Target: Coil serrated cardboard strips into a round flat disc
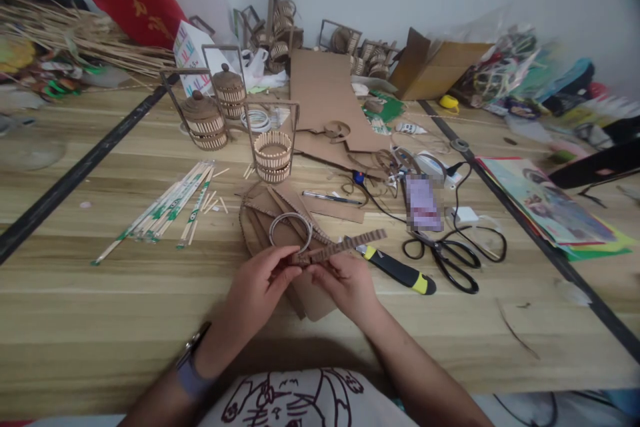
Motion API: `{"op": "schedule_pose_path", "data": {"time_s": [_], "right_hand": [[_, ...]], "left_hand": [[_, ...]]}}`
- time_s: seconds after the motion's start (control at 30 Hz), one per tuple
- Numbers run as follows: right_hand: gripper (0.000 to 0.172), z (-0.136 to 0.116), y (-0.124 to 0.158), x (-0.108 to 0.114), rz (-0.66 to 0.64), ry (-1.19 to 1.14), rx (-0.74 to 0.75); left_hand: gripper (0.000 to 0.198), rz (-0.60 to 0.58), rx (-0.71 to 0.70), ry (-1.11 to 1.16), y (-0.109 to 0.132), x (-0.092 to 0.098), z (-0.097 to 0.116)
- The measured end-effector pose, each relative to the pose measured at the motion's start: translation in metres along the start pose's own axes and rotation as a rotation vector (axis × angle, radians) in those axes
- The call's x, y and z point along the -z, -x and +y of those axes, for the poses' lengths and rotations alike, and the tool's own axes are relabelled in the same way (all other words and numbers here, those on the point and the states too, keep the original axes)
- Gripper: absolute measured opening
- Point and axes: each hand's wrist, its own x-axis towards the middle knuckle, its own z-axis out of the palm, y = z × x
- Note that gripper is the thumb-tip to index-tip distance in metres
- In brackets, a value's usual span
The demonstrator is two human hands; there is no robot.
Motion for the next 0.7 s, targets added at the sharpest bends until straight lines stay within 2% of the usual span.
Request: {"op": "schedule_pose_path", "data": {"time_s": [0.07,0.13,0.3,0.37,0.53,0.7], "right_hand": [[0.023,-0.001,0.000,-0.001,0.019,-0.056,-0.059],[0.026,-0.001,0.000,-0.001,0.011,-0.078,-0.060],[0.027,0.002,-0.001,0.002,0.015,-0.084,-0.029],[0.022,0.001,-0.002,0.004,0.019,-0.069,-0.013],[0.016,0.003,-0.003,0.007,-0.025,0.026,0.106],[0.016,0.009,-0.003,0.009,-0.146,0.117,0.222]], "left_hand": [[0.022,-0.018,0.067,0.104,0.000,0.002,0.003],[0.022,-0.033,0.072,0.121,-0.001,0.003,0.005],[0.023,-0.009,0.005,-0.008,-0.001,0.003,0.001],[0.023,-0.011,-0.025,-0.045,-0.002,0.002,-0.001],[0.025,-0.046,-0.136,-0.139,-0.002,0.002,-0.003],[0.026,-0.105,-0.203,-0.284,0.000,-0.001,-0.006]]}}
